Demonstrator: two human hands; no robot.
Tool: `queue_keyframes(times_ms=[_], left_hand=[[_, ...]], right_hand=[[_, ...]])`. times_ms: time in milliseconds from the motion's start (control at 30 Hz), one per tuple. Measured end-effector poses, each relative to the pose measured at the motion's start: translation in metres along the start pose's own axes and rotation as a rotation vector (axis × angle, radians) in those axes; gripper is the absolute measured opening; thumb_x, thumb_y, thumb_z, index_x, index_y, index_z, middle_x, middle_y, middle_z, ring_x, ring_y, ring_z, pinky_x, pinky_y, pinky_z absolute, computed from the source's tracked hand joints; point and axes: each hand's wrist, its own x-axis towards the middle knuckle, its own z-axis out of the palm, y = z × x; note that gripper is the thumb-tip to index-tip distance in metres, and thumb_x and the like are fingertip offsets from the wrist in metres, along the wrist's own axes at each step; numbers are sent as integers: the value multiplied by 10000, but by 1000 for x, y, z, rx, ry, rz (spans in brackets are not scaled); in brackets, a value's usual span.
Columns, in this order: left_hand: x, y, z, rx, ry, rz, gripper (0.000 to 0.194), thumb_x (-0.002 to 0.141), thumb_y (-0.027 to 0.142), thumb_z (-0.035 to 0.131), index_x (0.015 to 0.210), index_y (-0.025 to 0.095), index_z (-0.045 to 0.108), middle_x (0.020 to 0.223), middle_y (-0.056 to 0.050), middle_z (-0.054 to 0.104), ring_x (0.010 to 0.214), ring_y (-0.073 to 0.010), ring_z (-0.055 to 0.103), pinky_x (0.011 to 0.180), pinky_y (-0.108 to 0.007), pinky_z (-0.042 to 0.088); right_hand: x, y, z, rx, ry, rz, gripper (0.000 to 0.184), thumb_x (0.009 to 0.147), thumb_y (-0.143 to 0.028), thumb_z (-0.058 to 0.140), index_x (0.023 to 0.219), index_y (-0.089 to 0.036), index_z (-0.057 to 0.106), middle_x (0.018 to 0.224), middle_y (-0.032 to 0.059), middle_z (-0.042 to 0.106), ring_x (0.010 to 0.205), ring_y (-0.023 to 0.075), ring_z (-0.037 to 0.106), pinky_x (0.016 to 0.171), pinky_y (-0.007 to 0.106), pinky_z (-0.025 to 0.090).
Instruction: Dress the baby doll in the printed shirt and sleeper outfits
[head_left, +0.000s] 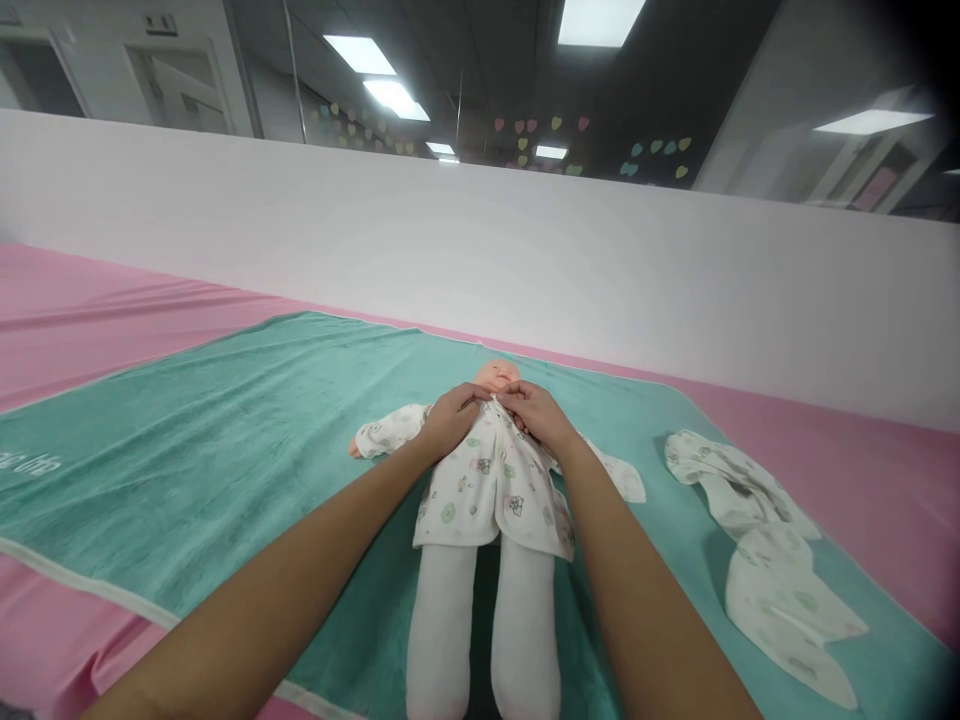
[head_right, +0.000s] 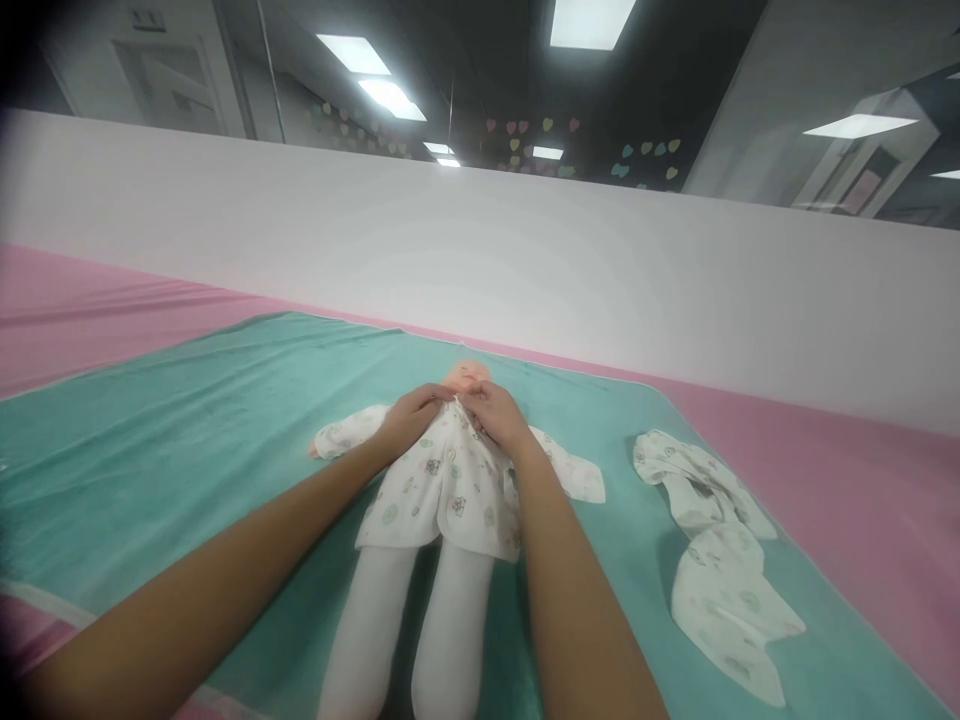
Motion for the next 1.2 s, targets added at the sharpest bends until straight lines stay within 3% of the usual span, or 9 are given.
queue_keyframes(times_ms=[400, 1200], left_hand=[[-1, 3, -1, -14, -3, -28, 286, 816, 205, 370, 947, 240, 622, 1077, 21, 634, 1017, -176, 552, 967, -313, 401], [0, 2, 0, -26, 9, -30, 279, 824, 211, 377, 948, 241, 625, 1071, 31, 639, 1010, -164, 556, 951, -288, 399]], right_hand=[[0, 1, 1, 76, 17, 14, 228, 711, -406, 592, 778, -188, 577, 576, -40, 497, 425, 62, 403, 411, 197, 320], [0, 8, 2, 247, 70, -2, 240, 708, -403, 613, 775, -176, 572, 627, -33, 531, 406, 36, 385, 366, 176, 254]])
